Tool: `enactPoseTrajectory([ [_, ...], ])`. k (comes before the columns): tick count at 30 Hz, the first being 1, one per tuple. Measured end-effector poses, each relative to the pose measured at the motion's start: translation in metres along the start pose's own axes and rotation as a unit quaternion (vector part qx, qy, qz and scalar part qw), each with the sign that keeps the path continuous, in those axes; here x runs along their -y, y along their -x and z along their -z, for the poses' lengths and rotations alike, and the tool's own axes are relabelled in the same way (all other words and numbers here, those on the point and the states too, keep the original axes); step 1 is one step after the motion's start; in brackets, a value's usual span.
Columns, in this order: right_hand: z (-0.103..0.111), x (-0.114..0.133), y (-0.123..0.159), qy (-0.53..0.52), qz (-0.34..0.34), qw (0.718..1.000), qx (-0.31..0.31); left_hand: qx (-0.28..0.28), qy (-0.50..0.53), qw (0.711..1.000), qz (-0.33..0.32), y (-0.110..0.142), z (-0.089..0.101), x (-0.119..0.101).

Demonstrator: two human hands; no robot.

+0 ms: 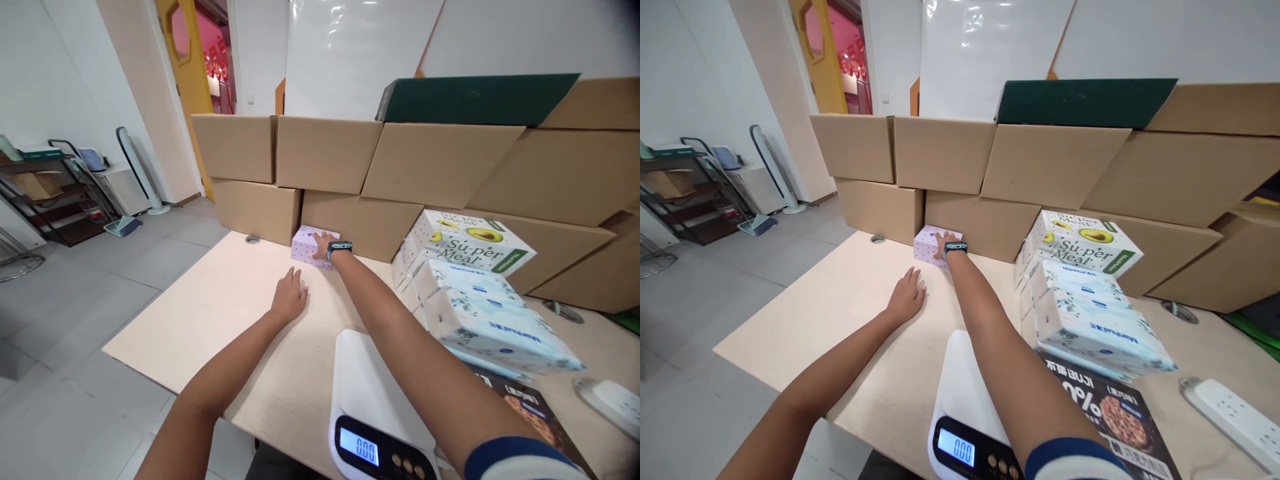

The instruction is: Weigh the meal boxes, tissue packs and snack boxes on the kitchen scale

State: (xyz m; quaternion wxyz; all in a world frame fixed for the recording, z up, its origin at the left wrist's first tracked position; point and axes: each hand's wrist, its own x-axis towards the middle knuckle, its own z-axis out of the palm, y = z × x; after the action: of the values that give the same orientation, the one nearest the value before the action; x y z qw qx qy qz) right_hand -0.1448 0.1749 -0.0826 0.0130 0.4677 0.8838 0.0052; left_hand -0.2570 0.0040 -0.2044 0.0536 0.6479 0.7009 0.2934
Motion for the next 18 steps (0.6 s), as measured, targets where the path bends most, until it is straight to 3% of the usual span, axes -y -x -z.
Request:
enactPoseTrajectory([
  [7,0.019,0.012,0.021,0.028,0.014,0.999,-0.018,-0.024,0.009,0.999,-0.034,-0.01,-0.002,0.004],
  [10,0.047,0.013,0.055,0.033,0.067,0.992,-0.106,-0.029,0.025,0.997,-0.067,-0.018,-0.001,0.007],
  [13,0.086,-0.006,0.13,0.038,0.162,0.952,-0.257,-0.025,0.043,0.992,-0.115,-0.025,0.008,0.005],
  [15,0.105,-0.033,0.199,0.049,0.189,0.936,-0.292,-0.012,0.057,0.987,-0.152,-0.025,0.014,-0.003],
  [18,0.107,-0.087,0.31,0.076,0.218,0.896,-0.379,-0.005,0.081,0.97,-0.228,-0.01,0.015,-0.023],
])
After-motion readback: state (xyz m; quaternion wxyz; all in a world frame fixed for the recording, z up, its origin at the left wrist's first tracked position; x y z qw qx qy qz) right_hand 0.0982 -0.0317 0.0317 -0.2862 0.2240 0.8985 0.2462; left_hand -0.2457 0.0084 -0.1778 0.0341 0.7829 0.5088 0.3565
